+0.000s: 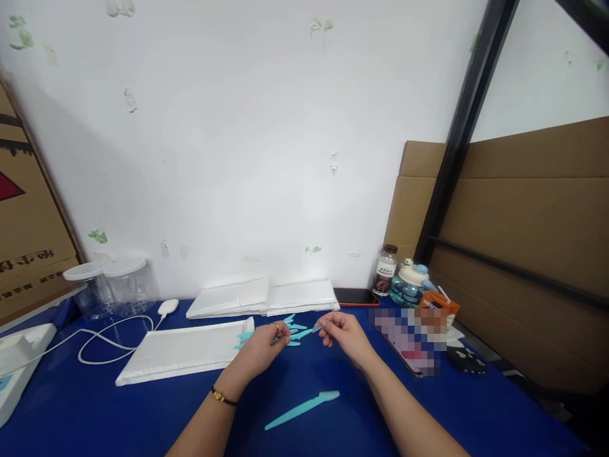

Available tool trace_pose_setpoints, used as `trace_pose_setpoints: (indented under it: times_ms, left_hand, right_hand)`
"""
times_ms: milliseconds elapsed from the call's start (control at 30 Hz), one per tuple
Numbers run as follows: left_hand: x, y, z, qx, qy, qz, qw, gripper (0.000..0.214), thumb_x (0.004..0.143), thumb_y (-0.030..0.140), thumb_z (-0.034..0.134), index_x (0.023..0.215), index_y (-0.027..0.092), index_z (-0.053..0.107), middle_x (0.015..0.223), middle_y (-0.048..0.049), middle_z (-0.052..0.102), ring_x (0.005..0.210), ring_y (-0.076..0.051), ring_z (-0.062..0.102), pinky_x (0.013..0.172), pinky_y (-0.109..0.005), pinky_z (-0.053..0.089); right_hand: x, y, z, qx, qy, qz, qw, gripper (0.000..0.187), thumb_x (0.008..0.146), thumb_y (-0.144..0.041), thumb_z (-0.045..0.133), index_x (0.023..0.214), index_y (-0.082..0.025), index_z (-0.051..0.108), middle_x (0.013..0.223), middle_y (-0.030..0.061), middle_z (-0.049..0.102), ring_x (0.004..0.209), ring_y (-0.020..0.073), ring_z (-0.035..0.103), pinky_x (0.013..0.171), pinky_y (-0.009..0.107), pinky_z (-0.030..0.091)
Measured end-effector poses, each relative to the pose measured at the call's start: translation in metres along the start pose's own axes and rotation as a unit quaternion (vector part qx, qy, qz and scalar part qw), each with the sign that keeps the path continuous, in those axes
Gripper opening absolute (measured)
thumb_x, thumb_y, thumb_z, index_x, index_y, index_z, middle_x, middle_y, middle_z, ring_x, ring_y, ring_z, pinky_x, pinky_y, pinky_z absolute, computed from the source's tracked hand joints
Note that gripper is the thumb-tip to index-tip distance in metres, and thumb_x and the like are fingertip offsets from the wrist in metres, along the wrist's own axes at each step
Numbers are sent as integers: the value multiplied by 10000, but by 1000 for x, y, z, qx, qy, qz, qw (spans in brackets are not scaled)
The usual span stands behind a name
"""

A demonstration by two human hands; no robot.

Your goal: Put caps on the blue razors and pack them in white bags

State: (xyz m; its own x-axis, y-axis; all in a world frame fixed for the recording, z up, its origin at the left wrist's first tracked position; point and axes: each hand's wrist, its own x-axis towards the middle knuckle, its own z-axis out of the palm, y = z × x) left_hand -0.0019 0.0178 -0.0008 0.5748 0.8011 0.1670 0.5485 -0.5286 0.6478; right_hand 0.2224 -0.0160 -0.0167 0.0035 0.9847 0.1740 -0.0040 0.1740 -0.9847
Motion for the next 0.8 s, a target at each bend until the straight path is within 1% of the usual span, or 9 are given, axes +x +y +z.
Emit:
trace_pose_setpoints:
  times_ms: [100, 233, 300, 400, 533, 600, 700, 800]
  left_hand:
    - [-1, 2, -3, 1, -4, -9, 1000, 227, 822, 367, 407, 797, 186, 541, 699, 16, 525, 662, -132, 477, 606, -218, 358]
    - [-1, 3, -1, -3, -3, -10, 1000, 239, 822, 378, 407, 798, 187, 548, 705, 12, 539, 662, -134, 479, 608, -219, 362]
    - [-1, 3, 2, -19, -9, -8, 1000, 230, 821, 368, 407, 798, 187, 548, 698, 14, 542, 641, -129, 483, 600, -217, 365]
    - [-2, 2, 8, -45, -41, -20, 998, 207, 807, 341, 417, 807, 186, 554, 670, 20, 544, 594, -120, 490, 567, -212, 362]
    - [-4, 3, 13, -32, -97, -45, 994, 196, 736, 334, 499, 753, 170, 604, 644, 9, 566, 599, -126, 497, 544, -208, 352]
    - [-5, 4, 14, -35, -107, -48, 993, 211, 724, 346, 514, 748, 166, 623, 650, 5, 577, 606, -127, 499, 542, -208, 353]
    - [-7, 9, 15, -50, -104, -39, 993, 218, 730, 343, 510, 755, 166, 636, 663, 2, 592, 618, -128, 511, 552, -209, 363]
    - [-7, 10, 14, -48, -132, -41, 989, 212, 721, 349, 535, 756, 173, 647, 675, 0, 609, 630, -131, 531, 559, -208, 371]
  right_hand:
    - [0, 1, -2, -6, 5, -1, 1000, 363, 703, -487, 657, 770, -130, 641, 587, 5, 620, 448, 91, 536, 441, 208, 397]
    - [-1, 2, 2, -4, -12, 3, 1000, 368, 708, -486, 654, 787, -128, 642, 605, 14, 632, 465, 99, 552, 453, 213, 413]
    - [-2, 3, 5, -2, -34, 9, 999, 376, 707, -492, 651, 795, -126, 641, 628, 25, 645, 491, 112, 576, 475, 224, 435]
    - [-4, 3, 6, -24, -92, 37, 995, 358, 707, -476, 653, 776, -125, 647, 633, 33, 657, 498, 119, 591, 475, 223, 434]
    - [-7, 0, -3, -125, -162, 48, 978, 267, 705, -402, 668, 742, -139, 693, 596, 16, 646, 442, 77, 517, 438, 191, 371]
    - [-9, -2, -6, -146, -177, 47, 972, 235, 702, -378, 672, 741, -149, 706, 593, 8, 639, 442, 71, 497, 445, 190, 374]
    - [-10, -1, -7, -133, -185, 64, 972, 224, 700, -366, 668, 751, -152, 705, 603, 9, 639, 461, 81, 516, 467, 199, 402]
    - [-9, 0, -10, -145, -205, 74, 965, 226, 704, -358, 652, 777, -150, 703, 616, 13, 643, 467, 86, 519, 472, 203, 413]
